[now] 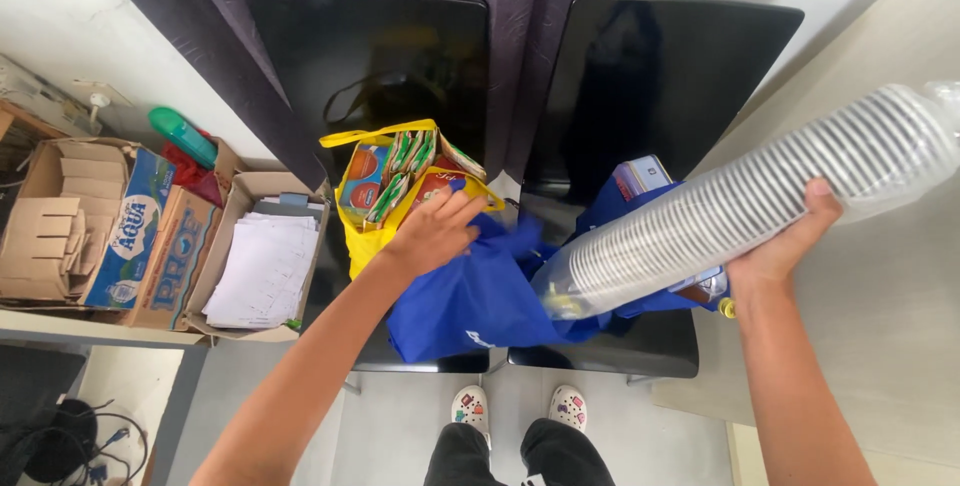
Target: Organize various snacks and grocery items from shopping bags into piles or onto chairs.
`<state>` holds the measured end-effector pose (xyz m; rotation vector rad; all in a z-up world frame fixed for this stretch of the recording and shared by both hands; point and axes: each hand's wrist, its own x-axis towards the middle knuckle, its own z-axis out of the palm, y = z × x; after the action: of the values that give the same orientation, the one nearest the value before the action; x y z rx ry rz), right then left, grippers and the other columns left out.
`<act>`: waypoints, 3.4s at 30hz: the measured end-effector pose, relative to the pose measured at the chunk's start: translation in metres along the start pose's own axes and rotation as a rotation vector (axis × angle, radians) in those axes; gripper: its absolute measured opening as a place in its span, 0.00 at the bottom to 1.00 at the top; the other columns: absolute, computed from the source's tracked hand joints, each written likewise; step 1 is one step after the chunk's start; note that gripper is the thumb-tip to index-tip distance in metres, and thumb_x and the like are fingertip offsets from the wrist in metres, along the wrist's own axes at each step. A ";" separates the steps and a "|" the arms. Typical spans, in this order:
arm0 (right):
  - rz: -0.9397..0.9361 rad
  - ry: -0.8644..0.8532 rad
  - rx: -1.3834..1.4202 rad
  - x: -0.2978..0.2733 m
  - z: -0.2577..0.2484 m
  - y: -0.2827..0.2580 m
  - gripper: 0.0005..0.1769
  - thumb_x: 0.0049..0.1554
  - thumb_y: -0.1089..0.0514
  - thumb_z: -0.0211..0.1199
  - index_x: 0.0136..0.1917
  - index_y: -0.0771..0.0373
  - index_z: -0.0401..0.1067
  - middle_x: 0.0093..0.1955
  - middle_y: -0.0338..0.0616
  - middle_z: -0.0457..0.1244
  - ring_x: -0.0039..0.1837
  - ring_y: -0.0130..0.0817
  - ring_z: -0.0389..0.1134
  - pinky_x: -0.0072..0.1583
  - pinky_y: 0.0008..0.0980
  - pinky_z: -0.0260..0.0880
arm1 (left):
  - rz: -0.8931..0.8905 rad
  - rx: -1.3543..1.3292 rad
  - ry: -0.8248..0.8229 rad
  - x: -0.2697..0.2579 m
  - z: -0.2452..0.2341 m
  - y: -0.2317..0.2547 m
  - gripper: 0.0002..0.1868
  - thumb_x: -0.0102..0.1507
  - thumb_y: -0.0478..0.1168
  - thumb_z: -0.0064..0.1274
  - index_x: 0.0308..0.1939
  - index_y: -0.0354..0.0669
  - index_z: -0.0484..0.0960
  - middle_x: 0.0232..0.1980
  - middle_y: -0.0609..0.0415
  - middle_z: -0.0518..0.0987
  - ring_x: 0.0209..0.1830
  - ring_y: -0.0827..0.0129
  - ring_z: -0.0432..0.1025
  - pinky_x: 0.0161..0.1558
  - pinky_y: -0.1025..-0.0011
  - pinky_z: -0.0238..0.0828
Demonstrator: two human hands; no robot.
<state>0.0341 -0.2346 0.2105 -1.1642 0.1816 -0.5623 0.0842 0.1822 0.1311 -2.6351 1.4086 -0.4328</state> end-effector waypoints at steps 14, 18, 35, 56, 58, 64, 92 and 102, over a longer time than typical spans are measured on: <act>-0.235 -0.124 0.052 0.069 -0.037 -0.021 0.49 0.59 0.24 0.50 0.77 0.65 0.61 0.73 0.59 0.62 0.72 0.49 0.68 0.67 0.49 0.72 | -1.017 -0.242 0.404 -0.075 -0.018 0.026 0.12 0.58 0.40 0.64 0.37 0.35 0.79 0.39 0.45 0.78 0.48 0.49 0.68 0.52 0.54 0.63; -0.171 -0.074 -0.030 0.064 -0.018 -0.014 0.50 0.59 0.27 0.58 0.78 0.64 0.57 0.74 0.57 0.59 0.78 0.53 0.63 0.74 0.54 0.70 | -1.316 -0.353 0.793 -0.081 0.018 0.021 0.07 0.64 0.33 0.55 0.45 0.35 0.78 0.41 0.44 0.77 0.47 0.47 0.66 0.52 0.53 0.61; 0.188 -0.103 -0.890 0.019 0.069 0.220 0.52 0.50 0.34 0.71 0.70 0.69 0.50 0.65 0.63 0.63 0.65 0.51 0.70 0.67 0.41 0.68 | -1.659 -0.457 0.979 -0.065 0.085 0.024 0.05 0.69 0.32 0.49 0.42 0.33 0.71 0.42 0.39 0.74 0.46 0.46 0.68 0.48 0.54 0.63; 0.559 -0.156 -1.359 0.029 -0.017 0.428 0.60 0.50 0.38 0.73 0.80 0.59 0.39 0.69 0.70 0.58 0.66 0.62 0.66 0.68 0.49 0.66 | -1.548 -0.903 1.478 -0.023 0.091 0.059 0.17 0.76 0.51 0.44 0.49 0.39 0.69 0.45 0.54 0.77 0.45 0.74 0.71 0.50 0.71 0.72; 0.536 -0.161 -1.368 0.028 -0.029 0.443 0.59 0.50 0.39 0.73 0.79 0.59 0.40 0.70 0.71 0.56 0.67 0.63 0.64 0.68 0.50 0.64 | -1.534 -0.931 1.483 -0.026 0.092 0.061 0.17 0.76 0.51 0.43 0.49 0.39 0.69 0.45 0.54 0.78 0.44 0.73 0.72 0.49 0.71 0.73; 0.427 -0.222 -1.407 0.020 -0.047 0.448 0.53 0.55 0.40 0.71 0.79 0.62 0.43 0.70 0.75 0.53 0.68 0.68 0.62 0.68 0.52 0.63 | -1.552 -0.963 1.477 -0.025 0.091 0.061 0.18 0.78 0.51 0.40 0.48 0.38 0.70 0.45 0.53 0.78 0.44 0.73 0.73 0.48 0.72 0.74; 0.021 -0.659 -0.931 -0.103 0.081 0.167 0.17 0.61 0.54 0.59 0.61 0.63 0.74 0.54 0.51 0.72 0.56 0.41 0.75 0.57 0.36 0.74 | -1.317 -0.659 0.973 -0.063 0.035 0.043 0.12 0.55 0.22 0.46 0.42 0.32 0.78 0.44 0.47 0.76 0.48 0.59 0.68 0.54 0.67 0.65; 0.224 -1.016 -0.928 -0.149 0.154 0.080 0.20 0.57 0.58 0.57 0.62 0.58 0.76 0.50 0.50 0.73 0.51 0.43 0.77 0.56 0.33 0.74 | -0.604 -1.476 0.734 -0.051 -0.089 0.016 0.13 0.43 0.28 0.50 0.32 0.28 0.77 0.44 0.50 0.76 0.51 0.61 0.69 0.54 0.73 0.65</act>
<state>-0.0014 -0.0110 0.1772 -2.1533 -0.3453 0.4237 0.0173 0.2180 0.2026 -4.5327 1.2072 -0.5833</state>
